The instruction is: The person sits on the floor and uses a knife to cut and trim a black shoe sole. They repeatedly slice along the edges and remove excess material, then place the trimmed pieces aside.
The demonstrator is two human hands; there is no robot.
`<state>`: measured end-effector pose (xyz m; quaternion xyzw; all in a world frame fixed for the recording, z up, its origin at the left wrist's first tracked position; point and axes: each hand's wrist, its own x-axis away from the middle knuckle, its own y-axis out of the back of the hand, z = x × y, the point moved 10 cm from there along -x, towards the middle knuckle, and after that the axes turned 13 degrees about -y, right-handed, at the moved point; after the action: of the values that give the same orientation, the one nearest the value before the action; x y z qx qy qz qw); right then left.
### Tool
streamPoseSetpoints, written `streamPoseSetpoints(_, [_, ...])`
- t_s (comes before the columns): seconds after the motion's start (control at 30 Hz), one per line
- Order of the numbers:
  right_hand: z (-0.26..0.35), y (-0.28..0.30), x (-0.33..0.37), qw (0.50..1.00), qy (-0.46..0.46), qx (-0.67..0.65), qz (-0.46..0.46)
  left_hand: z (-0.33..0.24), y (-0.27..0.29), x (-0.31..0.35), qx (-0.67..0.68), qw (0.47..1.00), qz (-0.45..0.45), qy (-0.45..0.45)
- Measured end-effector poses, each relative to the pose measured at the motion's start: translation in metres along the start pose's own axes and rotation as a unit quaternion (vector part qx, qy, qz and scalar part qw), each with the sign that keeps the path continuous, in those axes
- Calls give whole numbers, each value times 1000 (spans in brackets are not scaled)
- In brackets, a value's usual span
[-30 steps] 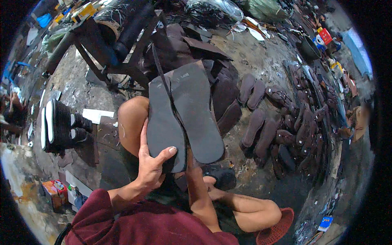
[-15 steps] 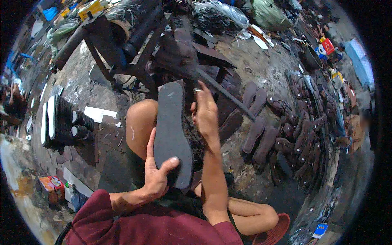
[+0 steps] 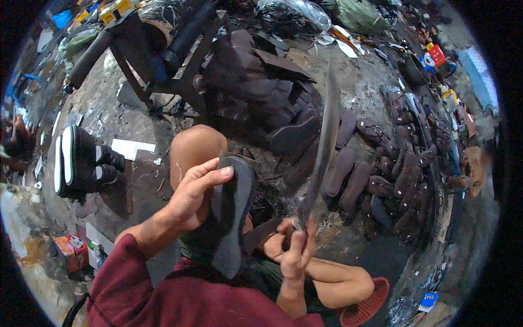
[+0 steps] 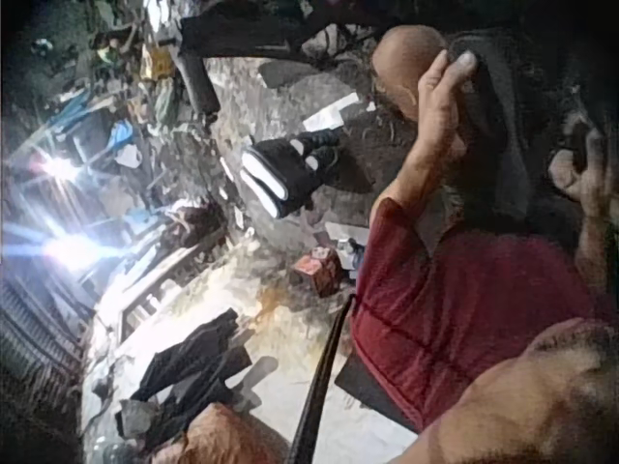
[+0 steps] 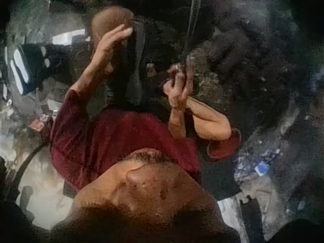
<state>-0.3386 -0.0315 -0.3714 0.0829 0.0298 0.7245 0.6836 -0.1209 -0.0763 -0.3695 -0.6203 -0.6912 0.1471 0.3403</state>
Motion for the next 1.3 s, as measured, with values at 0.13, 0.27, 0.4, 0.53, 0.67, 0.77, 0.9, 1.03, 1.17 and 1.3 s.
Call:
streamPoseSetpoints(0.13, [-27,8,28,982,17,185,17,7,8,13,-26,997,-4,77])
streamPoseSetpoints(0.27, [-58,15,71,979,39,200,26,11,16,20,-18,995,-2,96])
streamPoseSetpoints(0.4, [-70,18,77,980,38,192,24,11,21,21,-32,996,-24,85])
streamPoseSetpoints(0.53, [-61,21,44,985,31,167,37,14,10,16,-48,995,-2,83])
streamPoseSetpoints(0.67, [-9,13,-8,964,38,237,111,10,5,18,-74,994,31,79])
streamPoseSetpoints(0.77, [40,3,-40,930,114,308,163,11,3,19,-81,993,44,80])
streamPoseSetpoints(0.9, [80,-25,-74,898,130,327,266,14,-4,19,-122,986,64,89])
streamPoseSetpoints(1.03, [92,-56,-99,850,36,363,380,19,-12,20,-133,982,90,96])
streamPoseSetpoints(1.17, [81,-59,-108,844,-34,309,437,30,-31,19,-233,912,335,37])
streamPoseSetpoints(1.3, [61,-1,-99,969,-122,89,194,13,-29,16,63,935,320,141])
